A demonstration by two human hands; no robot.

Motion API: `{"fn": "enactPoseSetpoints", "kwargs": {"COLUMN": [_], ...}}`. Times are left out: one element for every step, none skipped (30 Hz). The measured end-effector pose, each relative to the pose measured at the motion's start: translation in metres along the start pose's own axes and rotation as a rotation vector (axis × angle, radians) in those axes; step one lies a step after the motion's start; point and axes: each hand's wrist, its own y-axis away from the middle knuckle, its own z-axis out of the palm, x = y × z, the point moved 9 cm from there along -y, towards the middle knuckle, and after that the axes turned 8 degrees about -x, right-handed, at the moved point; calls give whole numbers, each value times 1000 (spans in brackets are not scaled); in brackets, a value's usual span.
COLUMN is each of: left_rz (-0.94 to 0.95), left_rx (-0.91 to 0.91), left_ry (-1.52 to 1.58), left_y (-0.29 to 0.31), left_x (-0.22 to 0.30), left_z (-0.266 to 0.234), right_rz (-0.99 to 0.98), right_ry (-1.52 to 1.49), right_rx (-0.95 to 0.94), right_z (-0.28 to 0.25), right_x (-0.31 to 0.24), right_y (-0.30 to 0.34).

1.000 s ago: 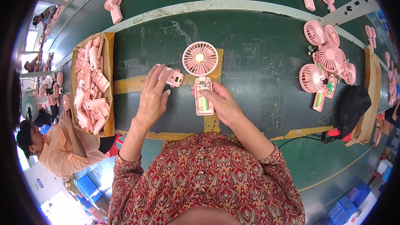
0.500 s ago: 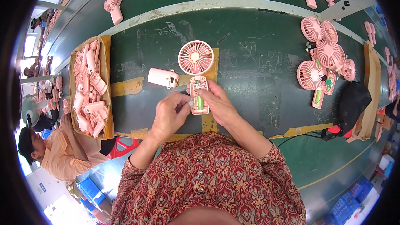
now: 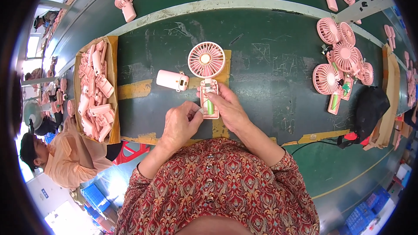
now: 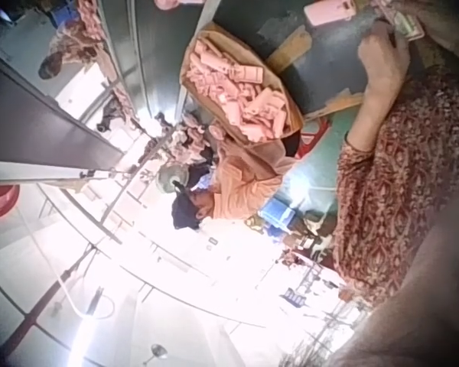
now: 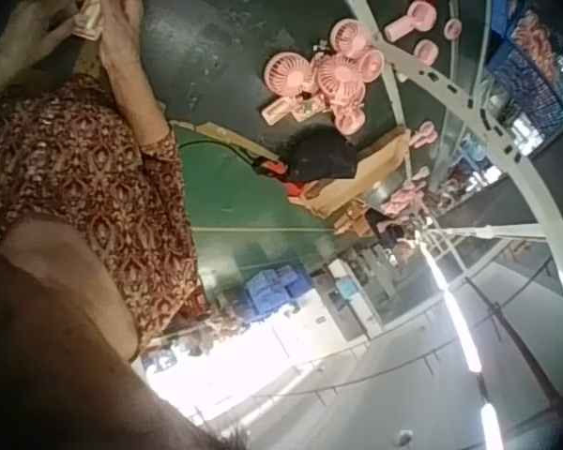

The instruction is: The person assembles several small pink portable handheld fans by hand, combining plastic casings and internal fan blades.

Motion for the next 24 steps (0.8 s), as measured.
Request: {"fn": "enactPoseSetpoints", "kwargs": {"left_rz": [29, 30, 55, 80, 80, 137, 193, 194, 254, 313, 313, 290, 266, 266, 145, 24, 25, -28, -81, -80, -48, -16, 44, 167], "left_rx": [14, 14, 28, 43, 42, 60, 77, 77, 98, 119, 120, 130, 140, 141, 116, 91, 93, 49, 6, 7, -43, -92, -130, -6], "left_ry": [-59, -58, -124, -189, -190, -156, -122, -122, -116, -111, -111, -52, 7, 7, 82, 157, 157, 161, 165, 164, 222, 279, 250, 46], "left_y": [0, 1, 2, 3, 2, 1, 0, -3, -3, -3, -4, -5, -6, -7, -12, -15, -18, -22, -26, -27, -28, -29, -29, -27], "left_x": [4, 6, 12, 16, 16, 19, 23, 21, 25, 29, 27, 23, 19, 20, 9, -2, -2, -6, -10, -12, -14, -17, -5, 1], "left_z": [-1, 0, -1, -2, -2, -3, -5, -4, -5, -5, -4, -3, -4, -2, 1, 4, 2, 4, 7, 5, 5, 5, -7, -27], "right_rz": [-3, -7, -7, -9, -12, -12, -17, -21, -21, -24, -26, -26, -34, -44, -44, -48, -53, -54, -45, -38, -39, -22, -7, -9], "right_ry": [1, 2, 3, 3, 3, 2, -5, -11, -11, -6, -2, -1, 15, 31, 31, 44, 58, 59, 58, 56, 56, 53, 49, 47], "right_rx": [-2, -4, -3, -2, -1, -1, -2, -5, -4, -12, -21, -21, -19, -17, -18, 3, 22, 20, 37, 55, 53, 38, 28, 27], "right_z": [1, 1, 1, 1, 1, 1, 1, 1, 0, 0, 0, 0, 0, -1, -1, -4, -6, -4, -4, -5, -5, -4, -6, -6], "right_x": [0, 0, 0, -1, 0, 0, 0, 1, 1, 2, 2, 1, 0, -1, 0, 1, 1, 0, 0, -1, -1, 0, 1, 1], "right_y": [0, -1, -1, 0, 0, 0, -1, -1, -1, -2, -2, -2, -2, -2, -2, -3, -3, -3, -2, -2, -2, -2, -2, -2]}}
